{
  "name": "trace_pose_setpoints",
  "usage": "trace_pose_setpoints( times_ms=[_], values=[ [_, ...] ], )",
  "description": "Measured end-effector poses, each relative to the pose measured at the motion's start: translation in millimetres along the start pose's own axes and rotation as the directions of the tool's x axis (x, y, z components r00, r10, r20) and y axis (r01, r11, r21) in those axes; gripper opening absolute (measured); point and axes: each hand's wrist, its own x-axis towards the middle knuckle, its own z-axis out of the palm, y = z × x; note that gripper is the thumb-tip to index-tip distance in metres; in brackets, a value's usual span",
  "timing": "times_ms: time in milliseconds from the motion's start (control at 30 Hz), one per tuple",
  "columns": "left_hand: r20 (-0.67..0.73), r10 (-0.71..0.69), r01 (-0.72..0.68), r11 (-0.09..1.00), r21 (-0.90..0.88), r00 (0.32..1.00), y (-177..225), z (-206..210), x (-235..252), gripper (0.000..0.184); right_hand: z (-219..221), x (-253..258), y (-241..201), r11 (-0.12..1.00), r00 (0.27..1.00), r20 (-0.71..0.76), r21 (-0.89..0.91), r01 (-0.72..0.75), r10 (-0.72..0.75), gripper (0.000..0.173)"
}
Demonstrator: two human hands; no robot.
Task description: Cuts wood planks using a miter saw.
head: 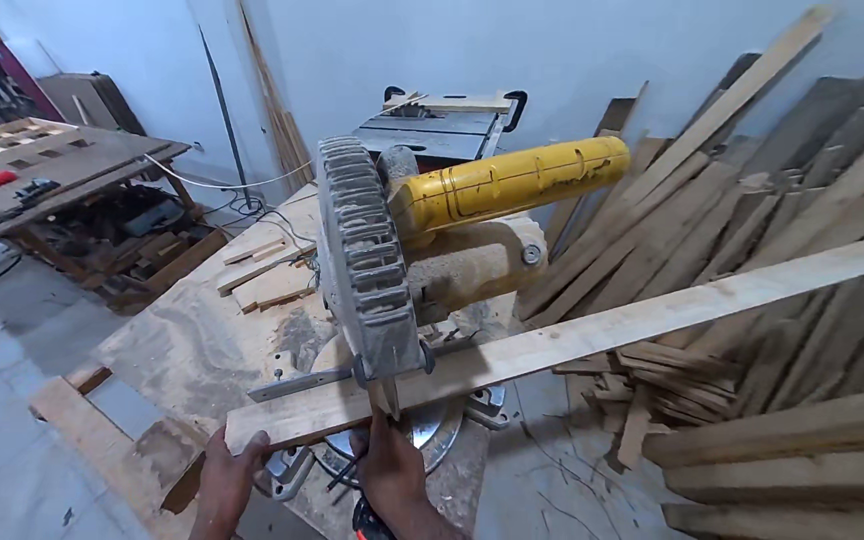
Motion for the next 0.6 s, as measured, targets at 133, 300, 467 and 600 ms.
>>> trace_pose_setpoints(
  times_ms=[133,300,467,600],
  values=[
    [-0.108,-0.036,0.022,0.992,-0.121,0.994,-1.5,6.9,-2.0,0.063,0.3,1.1,-13.1,0.993,0.997,0.015,-0.098,-0.071,0.073,0.057],
    [-0.169,-0.122,0.061,0.943,-0.328,0.978,-7.6,11.0,0.4,0.047,2.5,6.3,-16.0,0.988,0.997,-0.015,-0.134,-0.079,0.078,0.054],
    [-0.203,-0.176,0.09,0.922,-0.376,0.963,-0.9,14.9,-7.1,0.047,5.2,6.3,-13.0,0.989,0.998,-0.024,-0.136,-0.062,0.059,0.053],
    [-0.184,-0.248,0.116,0.839,-0.532,0.951,9.3,18.2,-12.0,0.041,7.1,6.8,-12.0,0.991,0.997,-0.041,-0.12,-0.063,0.058,0.052]
  ],
)
